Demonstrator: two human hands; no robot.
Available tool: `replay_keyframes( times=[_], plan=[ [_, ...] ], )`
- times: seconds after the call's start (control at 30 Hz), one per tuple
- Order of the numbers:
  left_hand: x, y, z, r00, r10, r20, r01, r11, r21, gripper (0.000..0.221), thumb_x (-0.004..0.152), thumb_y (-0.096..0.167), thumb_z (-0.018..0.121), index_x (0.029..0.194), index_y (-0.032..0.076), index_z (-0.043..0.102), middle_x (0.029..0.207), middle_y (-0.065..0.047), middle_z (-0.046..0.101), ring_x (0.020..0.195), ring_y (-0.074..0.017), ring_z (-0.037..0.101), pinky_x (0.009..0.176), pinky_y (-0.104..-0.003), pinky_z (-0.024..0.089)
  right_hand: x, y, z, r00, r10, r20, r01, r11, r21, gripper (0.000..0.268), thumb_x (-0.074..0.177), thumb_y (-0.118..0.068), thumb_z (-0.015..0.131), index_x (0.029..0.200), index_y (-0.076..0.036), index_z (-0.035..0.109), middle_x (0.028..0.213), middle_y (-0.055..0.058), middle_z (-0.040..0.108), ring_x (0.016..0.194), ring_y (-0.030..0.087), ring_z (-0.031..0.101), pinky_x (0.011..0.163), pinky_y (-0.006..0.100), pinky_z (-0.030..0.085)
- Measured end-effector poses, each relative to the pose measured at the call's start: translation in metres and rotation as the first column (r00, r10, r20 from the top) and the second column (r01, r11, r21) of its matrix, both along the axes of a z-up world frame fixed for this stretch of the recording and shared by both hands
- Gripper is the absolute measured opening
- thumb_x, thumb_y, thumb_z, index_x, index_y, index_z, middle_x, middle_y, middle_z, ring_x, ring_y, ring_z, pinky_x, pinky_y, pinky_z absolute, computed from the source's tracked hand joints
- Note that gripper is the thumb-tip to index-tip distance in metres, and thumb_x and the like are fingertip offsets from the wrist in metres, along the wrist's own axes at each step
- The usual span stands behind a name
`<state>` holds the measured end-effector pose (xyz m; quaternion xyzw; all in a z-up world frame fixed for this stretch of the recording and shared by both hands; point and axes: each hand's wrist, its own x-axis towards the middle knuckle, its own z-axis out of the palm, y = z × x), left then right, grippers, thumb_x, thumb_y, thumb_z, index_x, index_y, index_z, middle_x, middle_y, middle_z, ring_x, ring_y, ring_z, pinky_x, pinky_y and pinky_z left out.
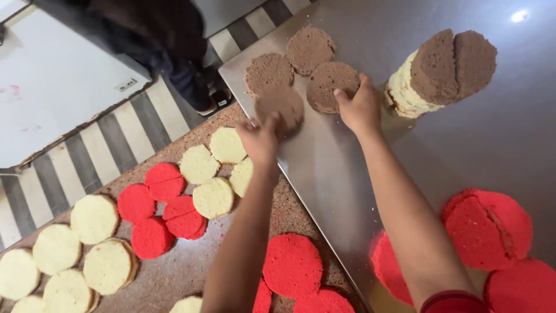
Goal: The person picks up round cake slices in yellow, red and brown from the work table and stacks them by color into tall piles on trays, working one slice at a time down the rows. At the end they carry a red bucket of cake trimmings and place a lid on it.
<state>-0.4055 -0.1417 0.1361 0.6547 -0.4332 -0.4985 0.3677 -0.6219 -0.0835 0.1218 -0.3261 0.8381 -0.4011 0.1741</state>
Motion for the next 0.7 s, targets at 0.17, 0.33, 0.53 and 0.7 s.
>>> replay_keyframes(
  times=[0.17, 0.33, 0.53, 0.7],
  plan=[
    [-0.005, 0.029, -0.049, 0.997, 0.039, -0.072, -0.046, 0.994, -0.096, 0.06, 0.081, 0.022, 0.089, 0.117, 0.0, 0.046, 0.116, -0.02, 0.063, 0.108, -0.0277, 0.063, 0.094, -0.038, 0.054, -0.002, 0.028, -0.021, 0.993, 0.107, 0.054, -0.106, 0.994, -0.024, 0.074, 0.091, -0.023, 0.075, 0.149, 0.006, 0.039, 0.133, 0.023, 0.063, 0.113, 0.027, 0.068, 0.099, 0.037, 0.054],
    [-0.006, 0.023, -0.036, 0.979, -0.052, 0.195, 0.088, 0.98, -0.179, 0.05, 0.079, 0.029, 0.089, 0.105, -0.001, 0.058, 0.096, -0.014, 0.066, 0.087, -0.0233, 0.063, 0.084, -0.037, 0.054, 0.016, 0.128, 0.039, 0.946, 0.32, 0.047, -0.312, 0.942, -0.126, 0.051, 0.094, -0.022, 0.074, 0.137, -0.001, 0.055, 0.125, 0.013, 0.067, 0.094, 0.016, 0.068, 0.084, 0.032, 0.056],
    [0.039, 0.11, -0.035, 0.991, -0.135, -0.008, 0.126, 0.943, -0.308, 0.043, 0.092, 0.026, 0.08, 0.12, -0.003, 0.064, 0.099, -0.011, 0.064, 0.089, -0.0185, 0.059, 0.08, -0.033, 0.052, -0.031, 0.236, 0.081, 0.987, 0.08, 0.141, -0.046, 0.972, -0.232, 0.033, 0.1, -0.023, 0.073, 0.124, -0.002, 0.066, 0.102, 0.007, 0.069, 0.089, 0.012, 0.066, 0.075, 0.028, 0.058],
    [0.053, 0.263, 0.026, 0.904, -0.361, -0.23, 0.305, 0.92, -0.245, 0.019, 0.096, 0.013, 0.066, 0.112, 0.002, 0.065, 0.105, -0.009, 0.071, 0.098, -0.0175, 0.068, 0.089, -0.033, 0.06, -0.118, 0.167, 0.126, 0.935, -0.141, 0.325, 0.199, 0.968, -0.155, 0.057, 0.097, -0.029, 0.073, 0.14, 0.0, 0.049, 0.126, 0.016, 0.061, 0.106, 0.022, 0.067, 0.079, 0.037, 0.064]
  ],
)
